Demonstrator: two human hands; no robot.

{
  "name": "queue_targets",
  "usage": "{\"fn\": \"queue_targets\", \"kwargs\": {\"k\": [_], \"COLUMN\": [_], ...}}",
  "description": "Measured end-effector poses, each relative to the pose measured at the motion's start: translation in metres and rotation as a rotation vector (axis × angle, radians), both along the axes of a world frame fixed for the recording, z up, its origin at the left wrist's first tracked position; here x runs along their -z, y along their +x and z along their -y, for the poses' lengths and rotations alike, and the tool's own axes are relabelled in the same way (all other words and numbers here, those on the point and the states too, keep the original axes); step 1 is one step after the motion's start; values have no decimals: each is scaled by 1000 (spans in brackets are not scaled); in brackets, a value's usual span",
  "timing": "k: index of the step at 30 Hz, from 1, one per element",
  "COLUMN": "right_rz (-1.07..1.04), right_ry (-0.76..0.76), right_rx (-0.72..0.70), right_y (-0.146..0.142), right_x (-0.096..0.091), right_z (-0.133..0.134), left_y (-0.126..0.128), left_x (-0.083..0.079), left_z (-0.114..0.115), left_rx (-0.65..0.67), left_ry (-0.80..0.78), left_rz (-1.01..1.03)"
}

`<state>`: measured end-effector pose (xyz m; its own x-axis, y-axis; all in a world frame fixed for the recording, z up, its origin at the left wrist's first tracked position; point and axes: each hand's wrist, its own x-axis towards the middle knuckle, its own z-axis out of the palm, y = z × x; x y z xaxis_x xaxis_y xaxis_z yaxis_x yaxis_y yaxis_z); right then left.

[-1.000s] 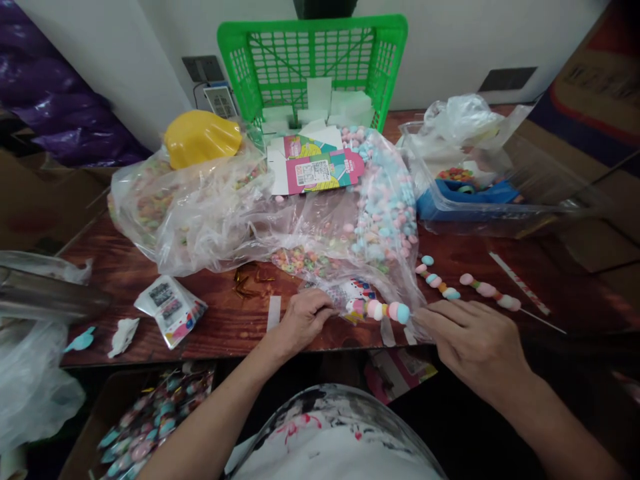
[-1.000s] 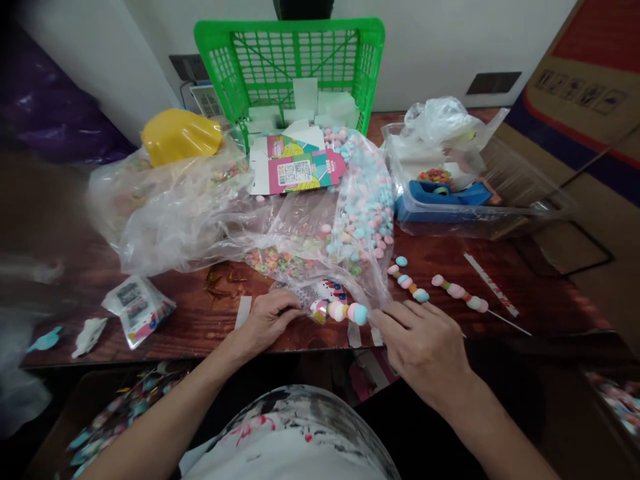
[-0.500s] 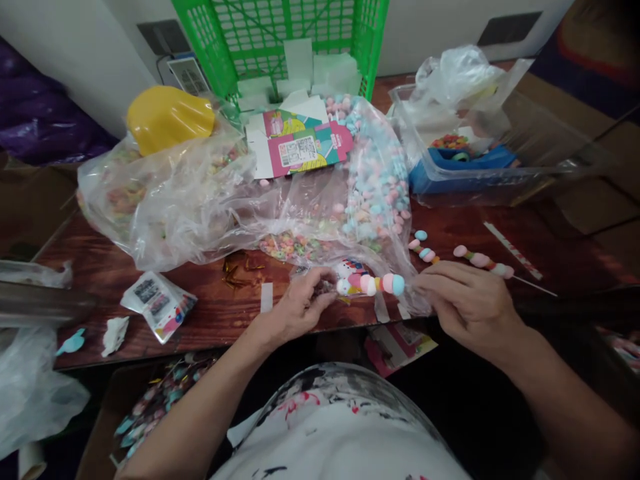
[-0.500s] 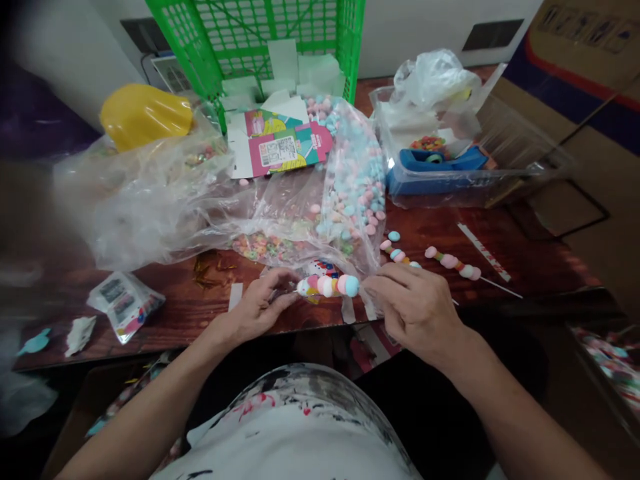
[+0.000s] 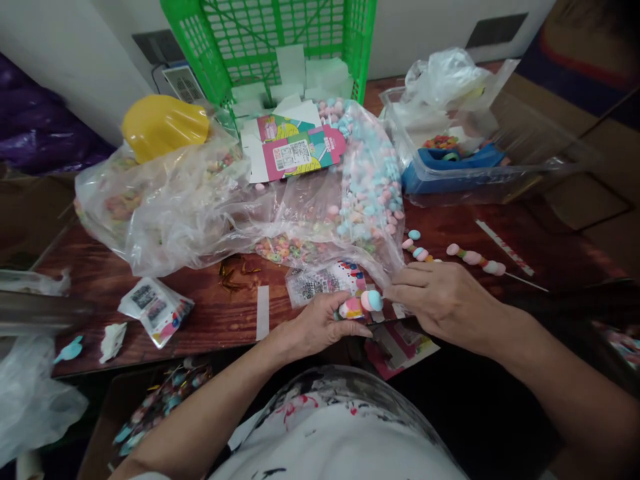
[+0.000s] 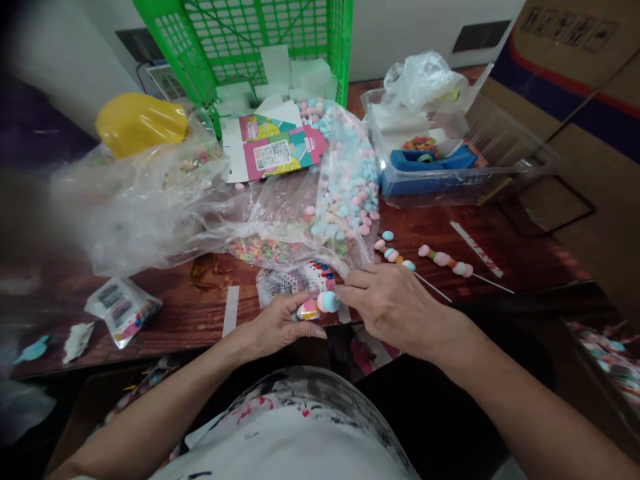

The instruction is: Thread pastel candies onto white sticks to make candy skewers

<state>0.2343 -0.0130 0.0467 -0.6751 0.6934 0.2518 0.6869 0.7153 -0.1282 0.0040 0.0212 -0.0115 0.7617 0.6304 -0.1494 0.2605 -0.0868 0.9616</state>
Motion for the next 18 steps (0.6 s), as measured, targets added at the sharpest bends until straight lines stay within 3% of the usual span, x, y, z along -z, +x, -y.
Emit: {"fn": "queue_targets", "kwargs": {"k": [7,11,18], "right_rz": [94,33,-129], "right_ry": [-187,-199,-116], "right_rx": [-39,-24,-14], "right_y": [-37,-58,-41], "right_x": [9,19,4], "right_z": [-3,-6,-25], "left_y": [2,-2,-21], "left_x": [7,9,-9], "left_z": [9,12,18], "left_rx": [-69,-166,-322], "left_ry": [-45,-55,-481], "left_rz": [73,81,288]}}
